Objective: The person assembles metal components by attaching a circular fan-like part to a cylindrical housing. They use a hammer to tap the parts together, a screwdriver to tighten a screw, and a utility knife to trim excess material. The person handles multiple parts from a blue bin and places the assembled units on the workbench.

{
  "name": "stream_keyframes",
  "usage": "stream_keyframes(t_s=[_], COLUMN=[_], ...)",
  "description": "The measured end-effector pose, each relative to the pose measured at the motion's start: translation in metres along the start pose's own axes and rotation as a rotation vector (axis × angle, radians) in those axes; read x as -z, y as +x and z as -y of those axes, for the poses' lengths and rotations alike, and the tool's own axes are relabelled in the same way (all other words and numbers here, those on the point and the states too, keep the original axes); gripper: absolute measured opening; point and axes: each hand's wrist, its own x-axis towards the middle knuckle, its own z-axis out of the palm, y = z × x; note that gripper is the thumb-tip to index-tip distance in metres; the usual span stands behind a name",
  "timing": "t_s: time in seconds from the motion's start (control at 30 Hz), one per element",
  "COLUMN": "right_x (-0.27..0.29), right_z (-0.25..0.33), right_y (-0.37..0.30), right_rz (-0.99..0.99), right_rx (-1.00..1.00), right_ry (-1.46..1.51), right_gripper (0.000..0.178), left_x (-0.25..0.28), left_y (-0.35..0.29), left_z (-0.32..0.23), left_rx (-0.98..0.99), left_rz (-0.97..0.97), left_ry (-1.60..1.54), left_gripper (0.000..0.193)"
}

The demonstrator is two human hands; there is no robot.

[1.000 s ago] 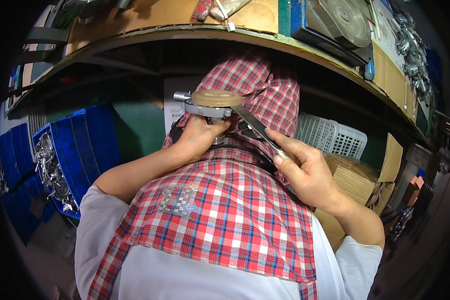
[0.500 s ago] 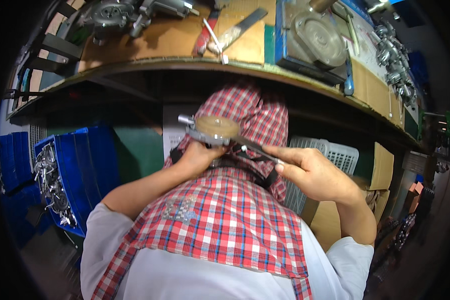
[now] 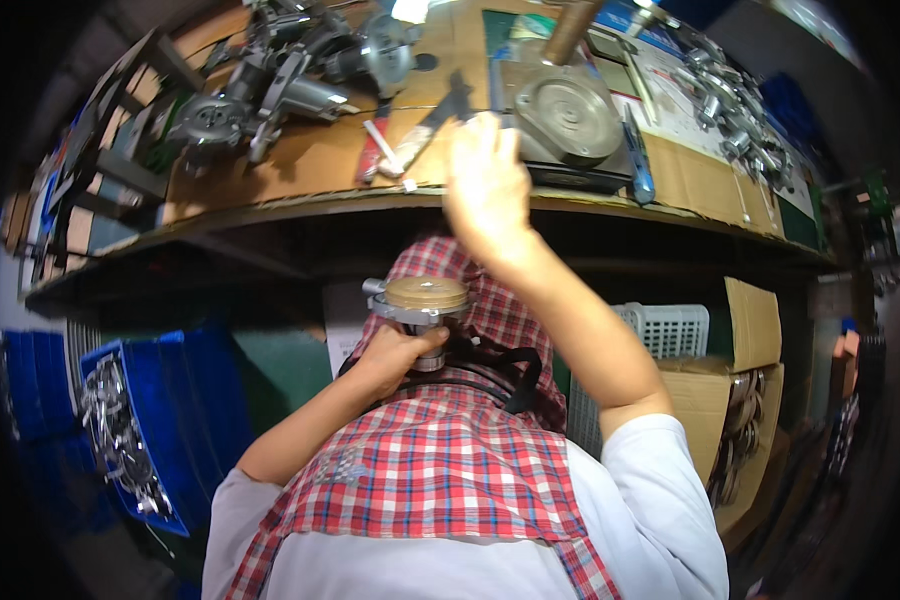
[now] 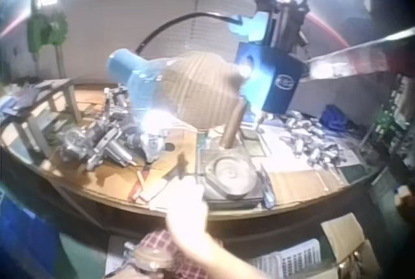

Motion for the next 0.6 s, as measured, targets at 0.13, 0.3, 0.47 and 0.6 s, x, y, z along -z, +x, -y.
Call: stream_keyframes(t_s=[0.13,0.3,0.47,0.6], right_x=[0.060,0.058,0.003,-0.006], right_z=[-0.011,-0.168,-0.237,-0.265], right_y=[-0.022,-0.014,0.002,0.022], right_rz=[-0.191,-0.392,0.298,0.395], right_rx=[0.181,-0.286,-0.524,-0.626], right_ry=[0.303,0.016,-0.069,0.167], right_gripper=[0.026,0.021,0.034,0.042], left_x=[-0.004,-0.020,-0.039,-0.049], left_y=[0.005,0.022,0.049,0.029], left_z=[0.015,0.014,0.040,0.028], left_rx=[0.027,0.047,0.043,-0.041], left_rz=[0.042,0.112,0.150,0.238], left_ry=[-0.040,0.104,0.341,0.498], left_gripper=[0.044,0.036,0.042,0.039])
